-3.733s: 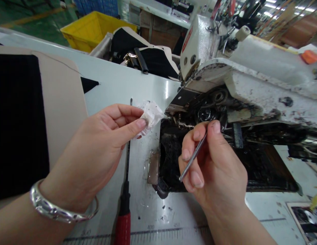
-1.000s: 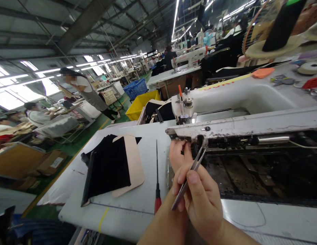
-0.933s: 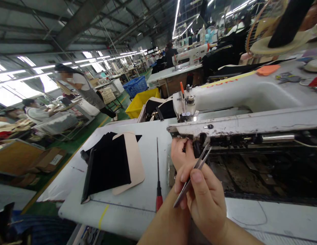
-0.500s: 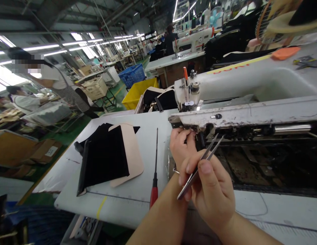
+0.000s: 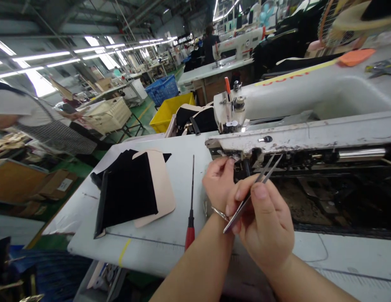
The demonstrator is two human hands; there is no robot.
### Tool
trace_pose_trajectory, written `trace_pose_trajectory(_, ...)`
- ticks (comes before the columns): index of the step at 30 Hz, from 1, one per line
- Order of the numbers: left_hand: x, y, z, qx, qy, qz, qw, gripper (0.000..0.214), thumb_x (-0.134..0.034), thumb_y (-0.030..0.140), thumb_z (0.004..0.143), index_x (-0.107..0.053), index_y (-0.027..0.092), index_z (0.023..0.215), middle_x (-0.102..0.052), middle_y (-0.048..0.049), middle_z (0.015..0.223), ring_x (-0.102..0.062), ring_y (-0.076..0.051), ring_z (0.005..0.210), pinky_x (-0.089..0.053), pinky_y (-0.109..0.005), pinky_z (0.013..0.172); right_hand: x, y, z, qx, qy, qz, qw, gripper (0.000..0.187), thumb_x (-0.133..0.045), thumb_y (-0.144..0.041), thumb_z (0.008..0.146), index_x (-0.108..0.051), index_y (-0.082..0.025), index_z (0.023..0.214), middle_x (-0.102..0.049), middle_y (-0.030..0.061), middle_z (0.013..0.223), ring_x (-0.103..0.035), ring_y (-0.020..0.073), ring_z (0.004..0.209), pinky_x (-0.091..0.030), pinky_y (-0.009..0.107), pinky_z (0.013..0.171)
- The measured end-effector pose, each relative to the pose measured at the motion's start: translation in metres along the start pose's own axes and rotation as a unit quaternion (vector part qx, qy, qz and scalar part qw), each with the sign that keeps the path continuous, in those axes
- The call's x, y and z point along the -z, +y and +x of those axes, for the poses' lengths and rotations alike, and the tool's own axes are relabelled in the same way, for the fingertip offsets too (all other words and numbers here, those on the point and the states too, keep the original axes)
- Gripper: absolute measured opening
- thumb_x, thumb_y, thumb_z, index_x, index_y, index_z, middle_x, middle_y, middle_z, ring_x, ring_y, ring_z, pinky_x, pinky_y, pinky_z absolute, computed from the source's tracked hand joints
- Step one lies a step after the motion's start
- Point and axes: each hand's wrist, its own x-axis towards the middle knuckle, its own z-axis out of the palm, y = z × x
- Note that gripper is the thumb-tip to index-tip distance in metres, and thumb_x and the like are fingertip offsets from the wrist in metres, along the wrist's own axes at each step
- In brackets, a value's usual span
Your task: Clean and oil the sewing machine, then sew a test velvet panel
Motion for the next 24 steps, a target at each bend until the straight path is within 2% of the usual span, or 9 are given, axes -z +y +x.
trace_pose_trajectory(7,0.003,-0.004,0.007,-0.182,-0.043,0.168,0.968,0.013,-0.062,0.025,0.089,-0.073,0.023,0.094,-0.066,-0.0051,0.098,-0.063,-0.020,0.094,-0.049,-0.033,0.088,-0.004,-0.002,-0.001,-0.021,0.000,0.019,1.000,0.029,-0.041,-0.037,0.101,-0.055,-0.020,0.082,-0.058,-0.0014,0.065,-0.045,0.0054,0.038,-0.032,0.016,0.032)
trace_pose_trajectory(10,0.007,0.001,0.009,-0.217,-0.076,0.185,0.955,0.016,-0.058,0.020,0.090,-0.074,0.022,0.090,-0.067,-0.0061,0.098,-0.062,-0.020,0.096,-0.047,-0.032,0.090,-0.004,-0.002,-0.004,-0.022,-0.009,0.013,1.000,0.029,-0.040,-0.037,0.101,-0.056,-0.020,0.084,-0.058,-0.0009,0.066,-0.045,0.0049,0.040,-0.033,0.015,0.033)
trace_pose_trajectory(12,0.008,0.003,0.009,-0.185,-0.112,0.156,0.964,0.016,-0.059,0.018,0.088,-0.074,0.022,0.087,-0.066,-0.0067,0.099,-0.061,-0.022,0.098,-0.045,-0.034,0.092,-0.003,-0.001,-0.006,-0.013,-0.016,0.001,1.000,0.029,-0.039,-0.036,0.102,-0.056,-0.020,0.084,-0.059,-0.0006,0.066,-0.046,0.0049,0.040,-0.033,0.015,0.034)
trace_pose_trajectory(14,0.012,0.003,0.006,-0.083,-0.122,0.046,0.988,0.009,-0.064,0.018,0.084,-0.073,0.021,0.085,-0.066,-0.0071,0.098,-0.060,-0.022,0.098,-0.044,-0.035,0.094,-0.001,0.000,-0.007,-0.006,-0.021,-0.014,1.000,0.028,-0.040,-0.036,0.101,-0.056,-0.020,0.085,-0.059,-0.0004,0.067,-0.047,0.0055,0.041,-0.034,0.016,0.035)
trace_pose_trajectory(16,0.018,0.003,0.004,0.026,-0.101,-0.097,0.990,0.005,-0.065,0.021,0.084,-0.068,0.019,0.088,-0.066,-0.0068,0.097,-0.061,-0.020,0.096,-0.045,-0.035,0.093,0.001,0.002,-0.007,-0.014,-0.024,-0.023,0.999,0.027,-0.040,-0.037,0.101,-0.055,-0.020,0.085,-0.058,-0.0007,0.068,-0.047,0.0059,0.042,-0.035,0.017,0.036)
trace_pose_trajectory(18,0.029,0.005,0.002,0.097,-0.089,-0.230,0.964,0.007,-0.063,0.022,0.087,-0.063,0.017,0.092,-0.065,-0.0055,0.095,-0.062,-0.016,0.090,-0.047,-0.032,0.090,0.003,0.005,-0.006,-0.046,-0.035,-0.046,0.997,0.028,-0.041,-0.040,0.101,-0.053,-0.020,0.085,-0.058,-0.0010,0.067,-0.047,0.0062,0.043,-0.036,0.017,0.036)
trace_pose_trajectory(20,0.042,0.010,0.000,0.129,-0.092,-0.320,0.934,0.006,-0.062,0.020,0.088,-0.061,0.015,0.092,-0.065,-0.0038,0.093,-0.062,-0.012,0.085,-0.047,-0.027,0.088,0.003,0.007,-0.004,-0.102,-0.055,-0.096,0.989,0.032,-0.043,-0.046,0.099,-0.052,-0.019,0.084,-0.057,-0.0016,0.064,-0.046,0.0064,0.042,-0.035,0.018,0.036)
trace_pose_trajectory(22,0.054,0.017,-0.002,0.148,-0.094,-0.377,0.910,0.005,-0.064,0.016,0.087,-0.061,0.014,0.090,-0.065,-0.0032,0.090,-0.062,-0.010,0.080,-0.048,-0.024,0.085,0.003,0.010,-0.002,-0.153,-0.074,-0.161,0.972,0.038,-0.045,-0.051,0.098,-0.051,-0.019,0.079,-0.054,-0.0026,0.058,-0.045,0.0061,0.042,-0.034,0.018,0.038)
trace_pose_trajectory(24,0.063,0.023,-0.005,0.136,-0.092,-0.386,0.908,0.003,-0.063,0.014,0.088,-0.062,0.012,0.089,-0.066,-0.0036,0.089,-0.062,-0.009,0.079,-0.048,-0.022,0.082,0.003,0.013,0.001,-0.173,-0.087,-0.209,0.959,0.044,-0.046,-0.054,0.097,-0.048,-0.018,0.073,-0.049,-0.0035,0.054,-0.044,0.0053,0.046,-0.034,0.017,0.043)
